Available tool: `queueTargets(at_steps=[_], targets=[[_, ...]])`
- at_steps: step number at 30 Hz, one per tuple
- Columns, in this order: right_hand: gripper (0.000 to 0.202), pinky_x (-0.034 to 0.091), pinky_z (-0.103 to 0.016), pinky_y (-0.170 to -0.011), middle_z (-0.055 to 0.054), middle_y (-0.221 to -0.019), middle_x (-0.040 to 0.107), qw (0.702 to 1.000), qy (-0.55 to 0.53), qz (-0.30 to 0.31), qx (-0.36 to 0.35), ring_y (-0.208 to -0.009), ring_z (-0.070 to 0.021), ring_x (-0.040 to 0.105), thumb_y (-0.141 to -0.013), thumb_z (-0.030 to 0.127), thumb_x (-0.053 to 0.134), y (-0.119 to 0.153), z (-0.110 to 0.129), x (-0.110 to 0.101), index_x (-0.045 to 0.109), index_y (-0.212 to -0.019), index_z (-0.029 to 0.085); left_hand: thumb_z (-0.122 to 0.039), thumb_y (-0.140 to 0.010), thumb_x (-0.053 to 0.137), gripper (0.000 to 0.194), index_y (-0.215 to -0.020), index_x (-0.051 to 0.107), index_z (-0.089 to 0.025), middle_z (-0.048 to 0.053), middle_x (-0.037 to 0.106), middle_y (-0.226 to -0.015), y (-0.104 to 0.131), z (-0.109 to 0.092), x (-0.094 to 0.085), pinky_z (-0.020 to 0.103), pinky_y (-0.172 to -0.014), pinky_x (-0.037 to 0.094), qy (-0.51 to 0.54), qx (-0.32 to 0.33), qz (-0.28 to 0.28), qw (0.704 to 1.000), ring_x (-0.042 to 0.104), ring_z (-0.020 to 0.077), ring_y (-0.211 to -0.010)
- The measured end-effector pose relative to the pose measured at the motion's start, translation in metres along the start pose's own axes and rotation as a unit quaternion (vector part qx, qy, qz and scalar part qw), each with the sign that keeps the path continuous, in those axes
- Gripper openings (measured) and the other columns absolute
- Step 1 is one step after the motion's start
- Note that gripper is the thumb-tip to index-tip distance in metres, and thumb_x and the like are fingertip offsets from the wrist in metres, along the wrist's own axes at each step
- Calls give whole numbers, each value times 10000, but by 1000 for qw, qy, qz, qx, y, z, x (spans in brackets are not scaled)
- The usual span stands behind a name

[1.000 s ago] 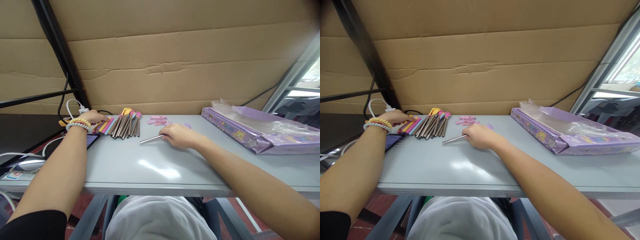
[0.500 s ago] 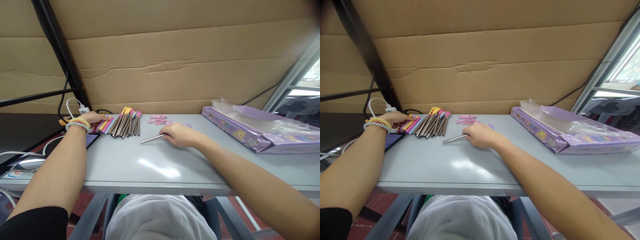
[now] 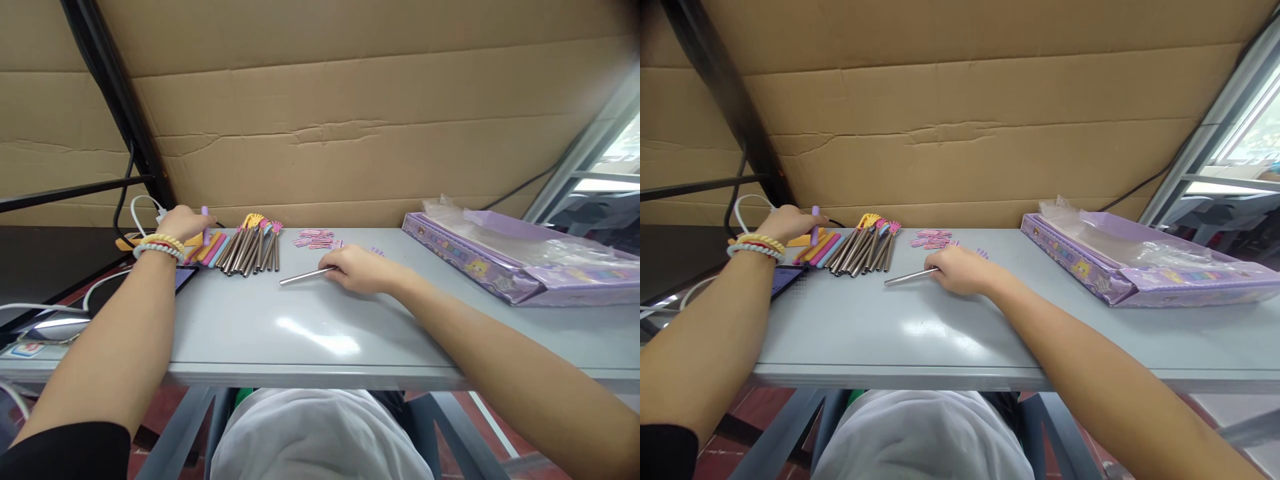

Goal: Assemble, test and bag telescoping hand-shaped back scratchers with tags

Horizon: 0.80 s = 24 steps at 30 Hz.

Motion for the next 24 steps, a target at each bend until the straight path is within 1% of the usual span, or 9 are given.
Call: queueTargets(at_steps=[1, 2, 4, 9, 13, 16, 18, 20, 24], targets=[[202, 357, -276, -658, -52, -900, 678, 1000, -5, -3, -1, -786, -171, 561, -838, 195, 465, 0, -1, 0, 644, -930, 199, -658, -728, 467, 542, -657, 597, -137, 123, 603, -673, 4, -5, -2, 352, -608, 432, -14, -38, -6, 999, 569, 256, -705], [198, 354, -272, -650, -50, -883, 677, 1000, -9, -5, -1, -777, -169, 559, -833, 198, 472, 0, -2, 0, 646, -926, 201, -589, -753, 470, 480, -729, 624, -135, 148, 636, -766, 8, -16, -4, 369, -657, 440, -18, -42, -26, 999, 589, 295, -796], [184, 346, -264, -625, -45, -826, 669, 1000, -17, -13, 5, -732, -159, 547, -823, 211, 485, 0, -6, -1, 650, -903, 201, -495, -796, 447, 406, -863, 636, -142, 165, 659, -876, 20, -50, -7, 384, -725, 443, -16, 10, -65, 998, 602, 319, -882], [179, 314, -249, -572, -18, -678, 613, 996, -40, -64, 48, -597, -119, 483, -811, 304, 505, 2, -22, -11, 635, -795, 182, -367, -883, 365, 332, -1065, 552, -162, 124, 668, -884, 62, -136, 12, 341, -722, 448, 40, 224, -60, 972, 626, 269, -837], [288, 285, -242, -554, 10, -604, 557, 988, -57, -117, 78, -558, -99, 433, -813, 418, 492, 5, -36, -20, 577, -693, 171, -247, -903, 323, 331, -1172, 507, -192, 85, 650, -1061, 98, -177, 27, 299, -798, 444, 106, 404, 1, 909, 603, 208, -955], [380, 261, -242, -541, 25, -561, 491, 987, -59, -116, 93, -541, -92, 392, -801, 507, 483, 6, -44, -20, 517, -627, 171, -245, -914, 291, 394, -1268, 463, -226, 62, 589, -1234, 112, -187, 34, 294, -881, 422, 112, 460, 44, 880, 558, 189, -1083], [430, 242, -244, -531, 36, -526, 420, 988, -60, -101, 102, -526, -87, 352, -792, 549, 474, 6, -48, -18, 459, -582, 174, -316, -931, 266, 423, -1316, 428, -252, 44, 565, -1281, 113, -186, 36, 301, -899, 413, 103, 451, 59, 884, 555, 189, -1098], [458, 228, -246, -525, 41, -517, 370, 987, -69, -93, 111, -521, -85, 326, -788, 572, 463, 6, -51, -17, 419, -562, 176, -403, -932, 244, 440, -1262, 495, -254, 48, 633, -1171, 108, -181, 38, 305, -834, 435, 73, 419, 75, 902, 602, 202, -995], [474, 223, -248, -523, 39, -543, 358, 982, -91, -98, 136, -528, -85, 317, -783, 594, 457, 7, -57, -16, 403, -565, 177, -520, -901, 243, 513, -911, 655, -215, 64, 682, -776, 101, -173, 43, 288, -609, 415, 10, 369, 109, 923, 620, 210, -706]])
Point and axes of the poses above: each hand's wrist, its own y-axis away from the middle knuckle, its own x-axis out of the palm, z = x × y, the point moved 7 cm from there along -y, towards the middle knuckle
